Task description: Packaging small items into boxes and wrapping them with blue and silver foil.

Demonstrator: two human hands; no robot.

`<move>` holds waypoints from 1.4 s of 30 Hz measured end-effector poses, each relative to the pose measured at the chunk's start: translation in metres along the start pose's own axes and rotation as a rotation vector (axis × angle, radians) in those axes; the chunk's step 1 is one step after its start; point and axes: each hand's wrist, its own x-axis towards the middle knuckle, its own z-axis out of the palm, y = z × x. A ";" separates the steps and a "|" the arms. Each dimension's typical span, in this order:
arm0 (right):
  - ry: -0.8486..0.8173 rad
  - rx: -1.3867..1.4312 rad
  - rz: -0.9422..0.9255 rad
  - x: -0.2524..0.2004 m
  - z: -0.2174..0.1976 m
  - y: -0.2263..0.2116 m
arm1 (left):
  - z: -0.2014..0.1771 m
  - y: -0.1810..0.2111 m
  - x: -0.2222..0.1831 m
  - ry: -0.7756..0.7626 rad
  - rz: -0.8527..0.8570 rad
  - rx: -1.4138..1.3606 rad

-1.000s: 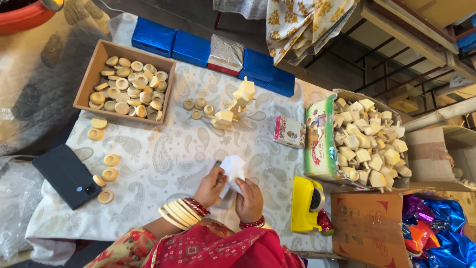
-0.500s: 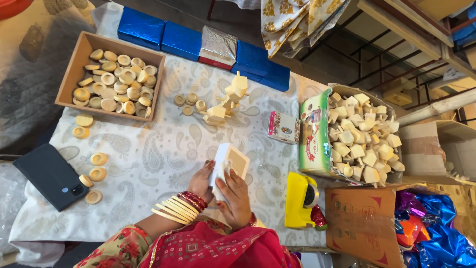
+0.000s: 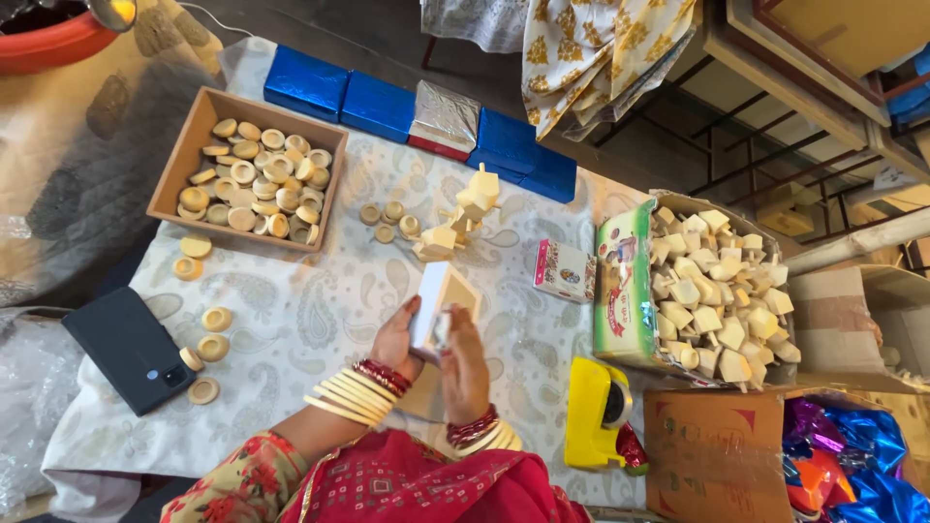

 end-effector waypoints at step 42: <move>-0.104 -0.260 -0.375 0.073 -0.037 -0.076 | 0.041 -0.016 -0.048 -0.493 0.234 0.768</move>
